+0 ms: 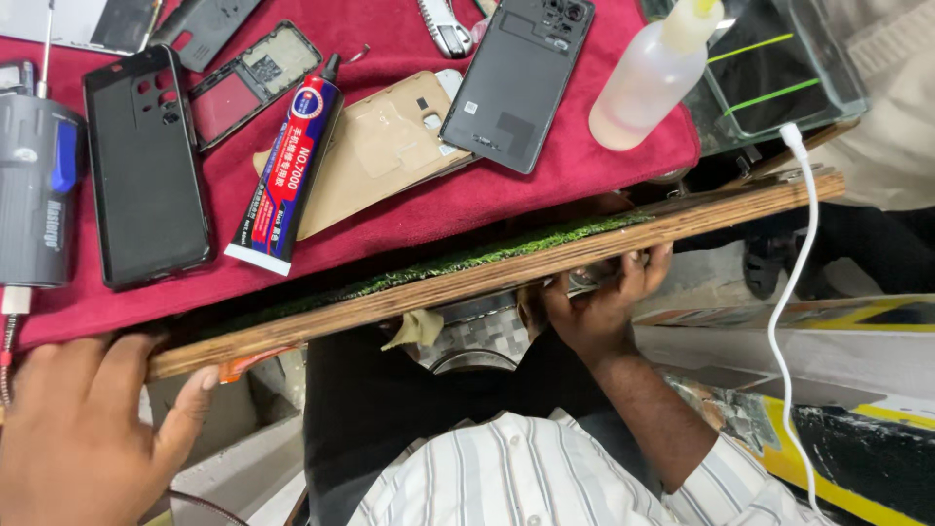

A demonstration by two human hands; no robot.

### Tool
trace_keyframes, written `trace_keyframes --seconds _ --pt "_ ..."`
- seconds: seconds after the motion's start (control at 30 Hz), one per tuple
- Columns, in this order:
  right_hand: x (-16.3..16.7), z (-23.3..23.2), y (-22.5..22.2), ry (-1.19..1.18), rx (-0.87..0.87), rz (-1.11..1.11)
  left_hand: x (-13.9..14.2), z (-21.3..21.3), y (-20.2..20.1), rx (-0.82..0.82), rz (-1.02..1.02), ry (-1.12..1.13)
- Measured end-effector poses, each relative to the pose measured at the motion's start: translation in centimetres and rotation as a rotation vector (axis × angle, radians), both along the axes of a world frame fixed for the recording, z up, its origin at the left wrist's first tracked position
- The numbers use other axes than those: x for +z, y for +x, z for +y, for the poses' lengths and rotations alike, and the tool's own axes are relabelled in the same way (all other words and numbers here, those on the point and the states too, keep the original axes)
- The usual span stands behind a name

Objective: The person uses a metal prying tool to separate the back cover of a blue smartphone. They then use a hot air gun to heat the edges of the back cover to loosen the adhesive. Finally, they remove the back cover and set it aside.

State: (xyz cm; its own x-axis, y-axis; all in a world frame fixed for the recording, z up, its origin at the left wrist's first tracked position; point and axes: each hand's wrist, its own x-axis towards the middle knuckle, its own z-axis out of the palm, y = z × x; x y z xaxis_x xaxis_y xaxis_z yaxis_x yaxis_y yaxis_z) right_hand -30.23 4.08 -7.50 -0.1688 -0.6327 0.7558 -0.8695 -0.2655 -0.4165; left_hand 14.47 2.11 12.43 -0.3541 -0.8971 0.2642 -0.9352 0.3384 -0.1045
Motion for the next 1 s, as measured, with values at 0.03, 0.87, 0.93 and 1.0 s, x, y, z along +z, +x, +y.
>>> trace_keyframes --seconds 0.03,0.87,0.93,1.0 --pt "0.2 -0.4 -0.1 -0.01 0.011 0.002 -0.5 0.4 0.6 -0.064 0.03 -0.087" --pt "3.8 0.9 -3.7 0.118 -0.114 0.086 -4.7 3.1 -1.0 0.284 -0.001 -0.281" --pt "3.2 1.4 -4.3 0.033 -0.007 0.109 -3.4 2.9 -2.5 0.299 -0.141 -0.299" --pt "2.4 1.7 -4.6 0.071 0.029 0.09 -2.0 2.2 -3.1 0.261 -0.068 -0.17"
